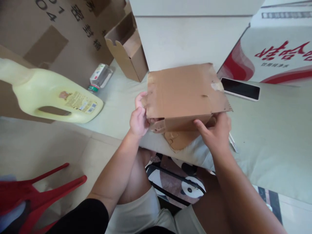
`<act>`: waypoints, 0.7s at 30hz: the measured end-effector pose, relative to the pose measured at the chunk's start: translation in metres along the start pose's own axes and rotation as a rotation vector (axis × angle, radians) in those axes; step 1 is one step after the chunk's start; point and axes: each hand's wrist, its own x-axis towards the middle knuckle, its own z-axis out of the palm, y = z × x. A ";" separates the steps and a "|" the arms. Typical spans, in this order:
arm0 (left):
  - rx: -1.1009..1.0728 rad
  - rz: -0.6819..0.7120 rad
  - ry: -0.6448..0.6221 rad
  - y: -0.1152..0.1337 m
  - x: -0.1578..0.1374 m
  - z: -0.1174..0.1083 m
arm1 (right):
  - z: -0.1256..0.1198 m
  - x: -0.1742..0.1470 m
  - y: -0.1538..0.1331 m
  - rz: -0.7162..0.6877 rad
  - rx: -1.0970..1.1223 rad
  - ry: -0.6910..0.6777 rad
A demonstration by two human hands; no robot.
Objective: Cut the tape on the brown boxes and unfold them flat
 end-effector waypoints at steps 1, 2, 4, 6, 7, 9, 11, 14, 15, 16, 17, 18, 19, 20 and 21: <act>0.021 -0.064 -0.036 0.002 -0.001 0.000 | -0.001 0.002 -0.002 0.029 -0.006 0.067; 0.046 -0.123 -0.073 0.004 -0.003 -0.001 | -0.002 0.003 -0.004 0.042 0.020 0.125; 0.100 -0.199 -0.137 0.009 -0.004 0.000 | -0.004 0.005 -0.009 0.038 0.145 0.226; 0.161 -0.242 -0.193 0.012 -0.006 0.002 | -0.005 0.005 -0.013 0.043 0.271 0.277; 0.203 -0.258 -0.216 0.012 -0.006 0.003 | -0.006 0.005 -0.014 0.063 0.305 0.281; 0.298 -0.260 -0.244 0.011 -0.005 0.004 | -0.008 0.004 -0.017 0.130 0.317 0.262; 0.371 -0.191 -0.230 0.008 -0.003 0.005 | -0.011 0.004 -0.018 0.196 0.301 0.258; 0.422 -0.037 -0.182 0.001 0.001 0.005 | -0.018 0.005 -0.018 0.266 0.231 0.323; 0.433 0.001 -0.174 -0.001 0.003 0.005 | -0.020 0.005 -0.018 0.277 0.219 0.344; 0.444 0.027 -0.173 -0.003 0.004 0.006 | -0.022 0.005 -0.017 0.280 0.223 0.357; 0.460 0.039 -0.186 -0.004 0.004 0.006 | -0.023 0.004 -0.016 0.279 0.243 0.351; 0.482 0.051 -0.205 -0.006 0.004 0.008 | -0.024 0.004 -0.016 0.281 0.270 0.333; 0.511 0.072 -0.222 -0.008 0.004 0.009 | -0.025 0.004 -0.015 0.291 0.301 0.312; 0.537 0.106 -0.223 -0.010 0.004 0.010 | -0.025 0.004 -0.014 0.309 0.333 0.300; 0.550 0.144 -0.195 -0.012 0.005 0.011 | -0.026 0.004 -0.013 0.334 0.354 0.277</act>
